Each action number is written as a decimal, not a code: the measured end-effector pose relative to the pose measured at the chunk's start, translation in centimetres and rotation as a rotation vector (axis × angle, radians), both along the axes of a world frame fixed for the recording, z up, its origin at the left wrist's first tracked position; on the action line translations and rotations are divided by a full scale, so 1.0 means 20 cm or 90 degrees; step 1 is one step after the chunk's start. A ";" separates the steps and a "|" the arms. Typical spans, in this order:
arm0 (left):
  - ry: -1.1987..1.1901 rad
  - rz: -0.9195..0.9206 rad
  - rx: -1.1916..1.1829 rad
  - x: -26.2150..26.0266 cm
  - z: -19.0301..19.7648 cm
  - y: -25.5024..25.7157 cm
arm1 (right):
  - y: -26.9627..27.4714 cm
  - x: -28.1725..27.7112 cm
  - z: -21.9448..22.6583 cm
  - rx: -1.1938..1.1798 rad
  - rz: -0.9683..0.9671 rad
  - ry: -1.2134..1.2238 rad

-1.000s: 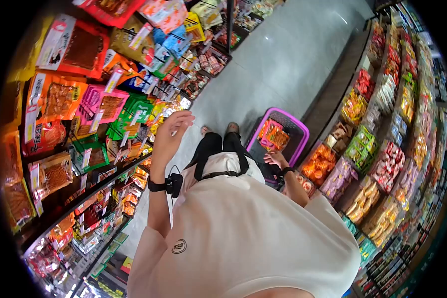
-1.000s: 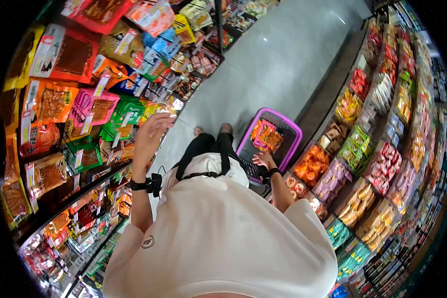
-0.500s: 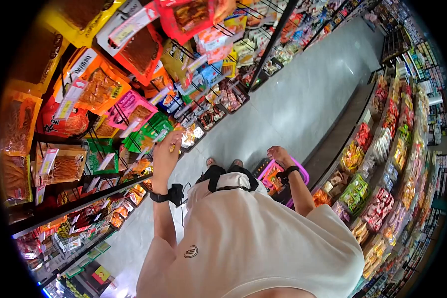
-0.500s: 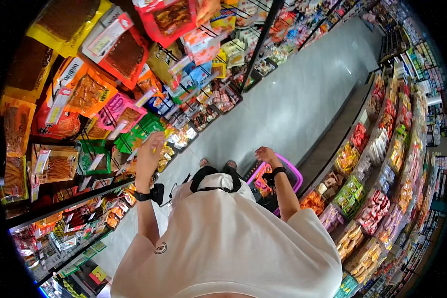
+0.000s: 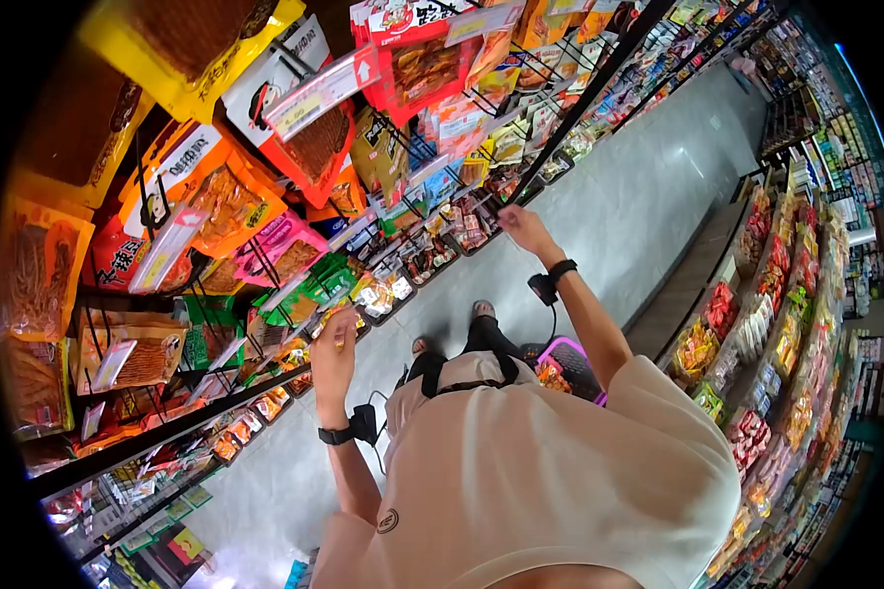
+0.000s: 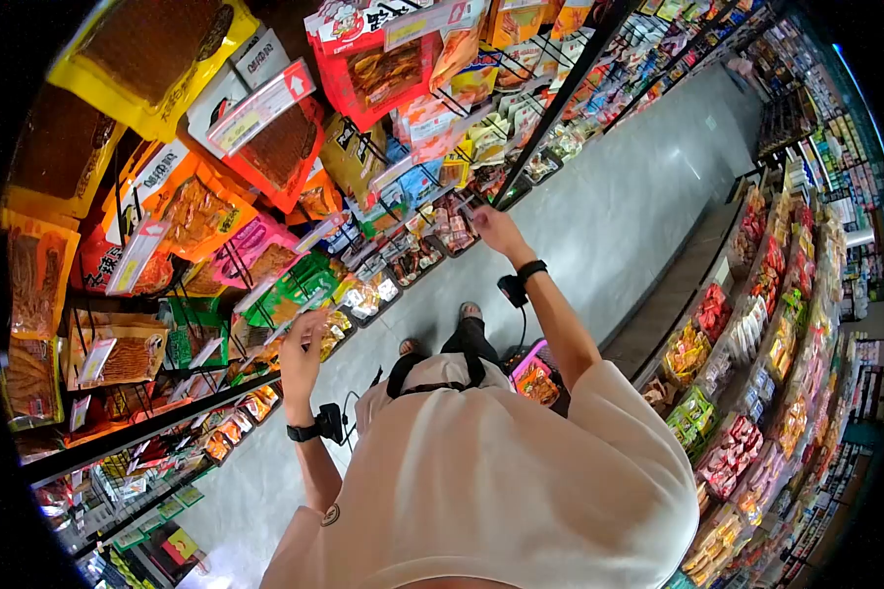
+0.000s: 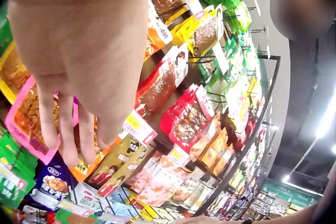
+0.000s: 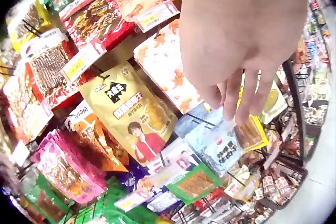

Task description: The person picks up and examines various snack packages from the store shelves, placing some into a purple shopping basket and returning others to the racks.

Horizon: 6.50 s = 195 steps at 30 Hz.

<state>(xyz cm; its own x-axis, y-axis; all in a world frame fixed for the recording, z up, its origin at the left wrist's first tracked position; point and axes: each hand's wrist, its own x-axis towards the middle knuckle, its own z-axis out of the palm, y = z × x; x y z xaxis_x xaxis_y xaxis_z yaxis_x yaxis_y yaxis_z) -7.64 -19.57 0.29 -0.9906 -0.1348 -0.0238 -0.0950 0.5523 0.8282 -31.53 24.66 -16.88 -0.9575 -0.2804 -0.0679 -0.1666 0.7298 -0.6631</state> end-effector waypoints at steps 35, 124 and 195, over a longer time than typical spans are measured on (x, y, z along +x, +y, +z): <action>0.000 -0.212 0.057 -0.43 0.30 0.76 | 0.29 0.24 1.03 -0.505 -0.166 -0.230; -0.020 0.155 0.233 0.18 0.15 0.23 | -0.84 0.67 1.15 -0.242 0.432 0.038; -0.108 0.291 0.113 0.14 0.17 0.79 | -0.98 -1.09 0.19 -0.294 0.147 0.028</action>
